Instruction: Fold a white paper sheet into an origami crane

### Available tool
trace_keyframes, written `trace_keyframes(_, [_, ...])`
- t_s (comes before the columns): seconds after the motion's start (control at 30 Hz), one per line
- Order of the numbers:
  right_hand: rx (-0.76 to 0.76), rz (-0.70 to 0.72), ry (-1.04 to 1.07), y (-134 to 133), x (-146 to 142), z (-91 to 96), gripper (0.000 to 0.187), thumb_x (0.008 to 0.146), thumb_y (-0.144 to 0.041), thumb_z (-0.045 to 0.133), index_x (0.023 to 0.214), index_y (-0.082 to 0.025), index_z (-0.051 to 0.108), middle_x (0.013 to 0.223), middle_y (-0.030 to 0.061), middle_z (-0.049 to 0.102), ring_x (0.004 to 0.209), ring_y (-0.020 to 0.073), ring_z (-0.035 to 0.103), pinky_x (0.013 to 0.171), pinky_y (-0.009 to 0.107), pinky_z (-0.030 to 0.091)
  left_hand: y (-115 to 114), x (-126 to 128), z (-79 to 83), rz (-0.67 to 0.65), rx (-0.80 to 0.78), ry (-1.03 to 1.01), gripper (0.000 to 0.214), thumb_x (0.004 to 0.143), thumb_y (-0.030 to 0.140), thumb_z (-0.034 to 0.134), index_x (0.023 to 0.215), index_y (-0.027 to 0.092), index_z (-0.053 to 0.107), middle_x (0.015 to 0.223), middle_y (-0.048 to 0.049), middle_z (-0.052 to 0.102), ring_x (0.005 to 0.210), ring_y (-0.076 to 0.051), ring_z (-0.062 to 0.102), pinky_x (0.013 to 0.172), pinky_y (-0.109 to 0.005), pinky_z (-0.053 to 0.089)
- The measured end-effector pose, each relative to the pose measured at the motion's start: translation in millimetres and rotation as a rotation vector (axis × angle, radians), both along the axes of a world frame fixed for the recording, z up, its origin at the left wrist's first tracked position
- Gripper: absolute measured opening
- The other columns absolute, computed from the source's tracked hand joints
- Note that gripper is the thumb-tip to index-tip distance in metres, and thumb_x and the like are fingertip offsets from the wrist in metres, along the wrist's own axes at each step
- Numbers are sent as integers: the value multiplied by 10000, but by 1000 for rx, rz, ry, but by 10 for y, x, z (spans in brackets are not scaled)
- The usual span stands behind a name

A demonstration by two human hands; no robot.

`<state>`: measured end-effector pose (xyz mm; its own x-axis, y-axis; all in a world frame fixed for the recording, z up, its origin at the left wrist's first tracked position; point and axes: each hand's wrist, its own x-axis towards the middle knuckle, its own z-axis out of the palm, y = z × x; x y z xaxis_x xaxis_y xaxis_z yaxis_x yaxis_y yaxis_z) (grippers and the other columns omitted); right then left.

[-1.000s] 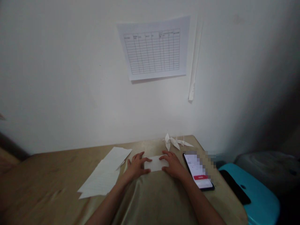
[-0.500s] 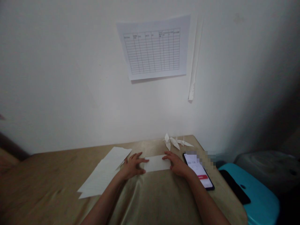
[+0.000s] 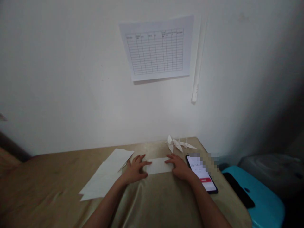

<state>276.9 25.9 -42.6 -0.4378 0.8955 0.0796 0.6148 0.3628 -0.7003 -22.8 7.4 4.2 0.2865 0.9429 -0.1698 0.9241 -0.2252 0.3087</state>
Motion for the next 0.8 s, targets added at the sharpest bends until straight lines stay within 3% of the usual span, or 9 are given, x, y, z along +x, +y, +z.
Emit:
trace_keyframes(0.13, [65, -67, -101, -73, -145, 77, 525, 695, -178, 618, 1211, -253, 682, 1525, 66, 493, 1461, 277, 375, 1250, 479, 234, -26, 130, -65, 37, 55, -1, 604, 799, 514, 694, 1388, 453, 574, 1682, -52, 283, 1567, -399, 147, 1149, -795, 46])
trace_keyframes(0.4, [73, -168, -203, -149, -327, 127, 534, 737, -343, 696, 1252, -245, 595, 1489, 86, 475, 1440, 286, 359, 1236, 460, 220, -103, 489, -182, 112, 135, -9, 690, 797, 643, 632, 1428, 380, 535, 1682, -81, 275, 1567, -382, 159, 1187, -755, -8])
trace_keyframes(0.8, [95, -237, -215, -175, -425, 130, 526, 727, -407, 757, 1200, -257, 582, 1458, 95, 490, 1432, 331, 363, 1223, 472, 214, -168, 704, -143, 219, 106, 46, 755, 782, 669, 599, 1446, 320, 519, 1687, -103, 249, 1567, -412, 103, 1186, -755, -17])
